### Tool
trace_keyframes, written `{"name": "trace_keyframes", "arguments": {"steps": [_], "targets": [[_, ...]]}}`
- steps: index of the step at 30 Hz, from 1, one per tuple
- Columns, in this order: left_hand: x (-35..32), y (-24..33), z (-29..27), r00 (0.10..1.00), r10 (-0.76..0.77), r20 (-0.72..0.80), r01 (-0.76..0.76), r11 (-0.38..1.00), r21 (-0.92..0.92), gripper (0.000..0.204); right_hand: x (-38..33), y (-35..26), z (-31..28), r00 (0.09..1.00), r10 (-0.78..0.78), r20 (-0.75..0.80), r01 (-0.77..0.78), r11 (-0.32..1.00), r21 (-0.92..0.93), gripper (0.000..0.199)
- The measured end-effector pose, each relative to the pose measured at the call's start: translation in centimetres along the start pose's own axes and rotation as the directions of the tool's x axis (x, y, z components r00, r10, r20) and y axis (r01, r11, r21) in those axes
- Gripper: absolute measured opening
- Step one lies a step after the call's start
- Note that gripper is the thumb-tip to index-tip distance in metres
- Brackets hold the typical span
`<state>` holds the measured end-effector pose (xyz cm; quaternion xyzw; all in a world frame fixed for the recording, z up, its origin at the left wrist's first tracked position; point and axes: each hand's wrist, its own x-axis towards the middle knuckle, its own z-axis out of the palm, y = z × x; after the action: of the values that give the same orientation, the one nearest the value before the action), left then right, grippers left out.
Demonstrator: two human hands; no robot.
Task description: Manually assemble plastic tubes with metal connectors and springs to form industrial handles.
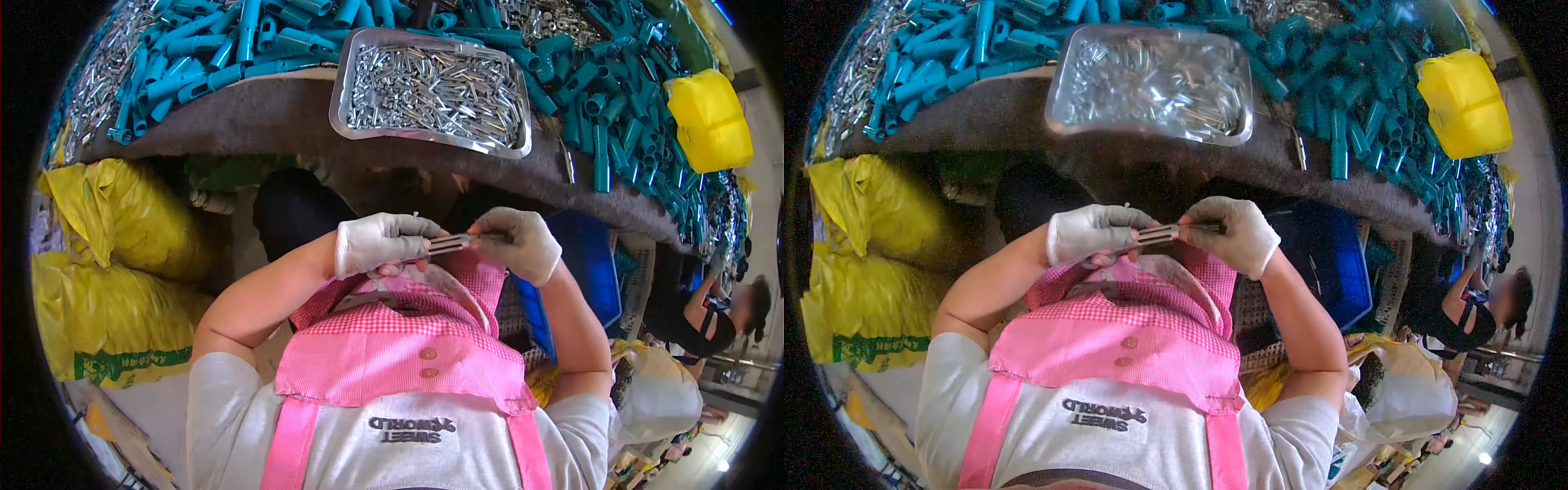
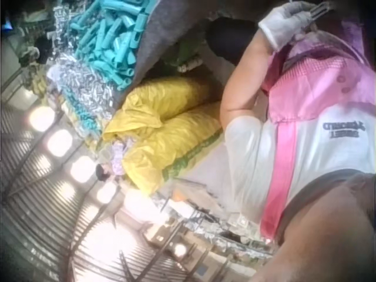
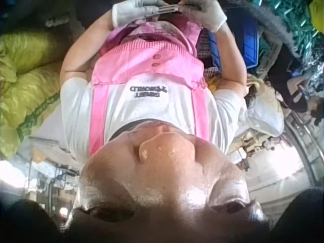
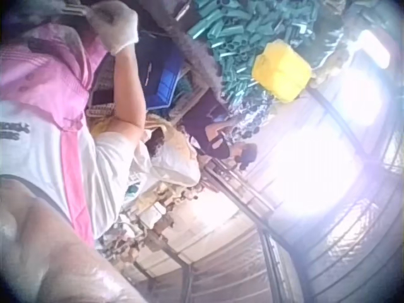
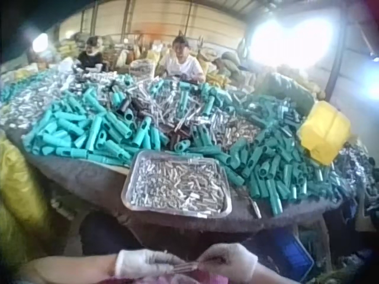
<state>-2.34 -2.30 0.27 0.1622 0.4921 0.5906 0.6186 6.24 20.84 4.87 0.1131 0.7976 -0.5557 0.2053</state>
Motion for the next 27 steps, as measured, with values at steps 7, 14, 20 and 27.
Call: {"name": "trace_keyframes", "arguments": {"steps": [7, 14, 20, 27], "targets": [[0.4, -0.9, 0.3, 1.000, -0.007, -0.026, 0.003, 0.987, -0.164, 0.037, 0.6, 0.6, -0.2, 0.850, -0.525, 0.048, 0.500, 0.772, -0.392, 0.020], [0.4, -2.3, 0.1, 0.998, 0.046, 0.048, -0.026, 0.935, -0.353, 0.036, -0.1, 1.0, 0.2, 0.990, -0.143, 0.014, 0.131, 0.939, 0.317, 0.024], [0.1, -1.9, -0.2, 1.000, -0.019, 0.002, 0.018, 0.928, -0.371, 0.036, 0.5, 2.2, 0.6, 0.990, -0.139, 0.031, 0.128, 0.962, 0.242, 0.023], [-0.4, -2.5, -0.6, 0.997, -0.042, 0.060, 0.068, 0.850, -0.522, 0.037, 2.0, 4.1, 1.2, 0.978, -0.111, 0.177, -0.013, 0.813, 0.582, 0.024]]}}
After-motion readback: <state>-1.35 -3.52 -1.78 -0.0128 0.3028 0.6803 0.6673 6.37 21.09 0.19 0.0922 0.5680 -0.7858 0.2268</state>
